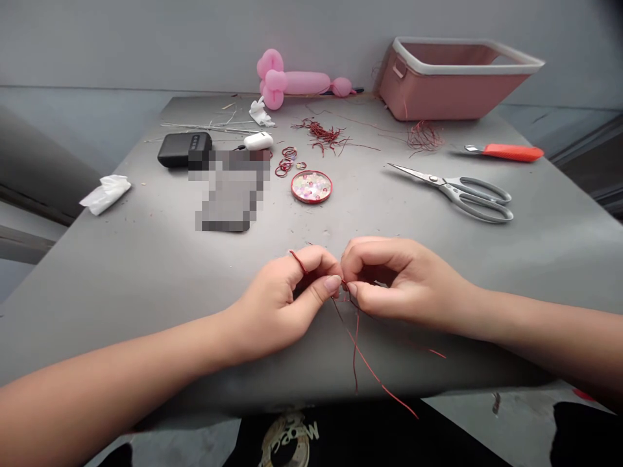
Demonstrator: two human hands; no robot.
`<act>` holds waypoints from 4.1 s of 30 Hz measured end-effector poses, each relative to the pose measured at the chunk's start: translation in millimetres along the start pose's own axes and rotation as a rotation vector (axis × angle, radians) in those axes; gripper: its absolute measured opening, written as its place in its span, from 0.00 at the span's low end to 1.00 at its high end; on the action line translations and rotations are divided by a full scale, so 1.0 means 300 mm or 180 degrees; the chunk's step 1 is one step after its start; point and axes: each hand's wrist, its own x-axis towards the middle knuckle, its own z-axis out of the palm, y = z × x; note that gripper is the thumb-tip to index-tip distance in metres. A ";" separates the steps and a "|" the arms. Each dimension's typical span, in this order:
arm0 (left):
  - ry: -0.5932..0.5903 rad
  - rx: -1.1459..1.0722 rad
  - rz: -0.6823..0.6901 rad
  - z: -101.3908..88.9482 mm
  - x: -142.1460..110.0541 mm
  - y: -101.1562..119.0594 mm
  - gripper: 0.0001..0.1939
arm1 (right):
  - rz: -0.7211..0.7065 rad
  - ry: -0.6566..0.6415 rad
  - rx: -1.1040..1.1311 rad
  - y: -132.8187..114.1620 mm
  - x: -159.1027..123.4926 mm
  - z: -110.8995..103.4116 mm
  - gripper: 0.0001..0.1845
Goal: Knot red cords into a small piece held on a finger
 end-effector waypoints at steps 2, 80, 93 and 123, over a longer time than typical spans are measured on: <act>-0.0047 -0.0236 -0.0131 0.001 0.002 0.003 0.07 | -0.0311 0.0038 -0.0248 0.005 0.000 -0.002 0.06; 0.0428 0.0462 0.0188 0.008 -0.015 -0.003 0.03 | 0.0321 -0.0530 0.0475 0.022 -0.009 -0.035 0.11; 0.0114 0.0009 -0.0223 0.019 -0.015 -0.002 0.04 | -0.1492 0.0513 -0.2279 0.050 -0.031 0.017 0.11; -0.0122 -0.1499 -0.1157 -0.003 0.006 0.017 0.14 | 0.0686 -0.0510 0.0931 0.004 -0.019 -0.014 0.09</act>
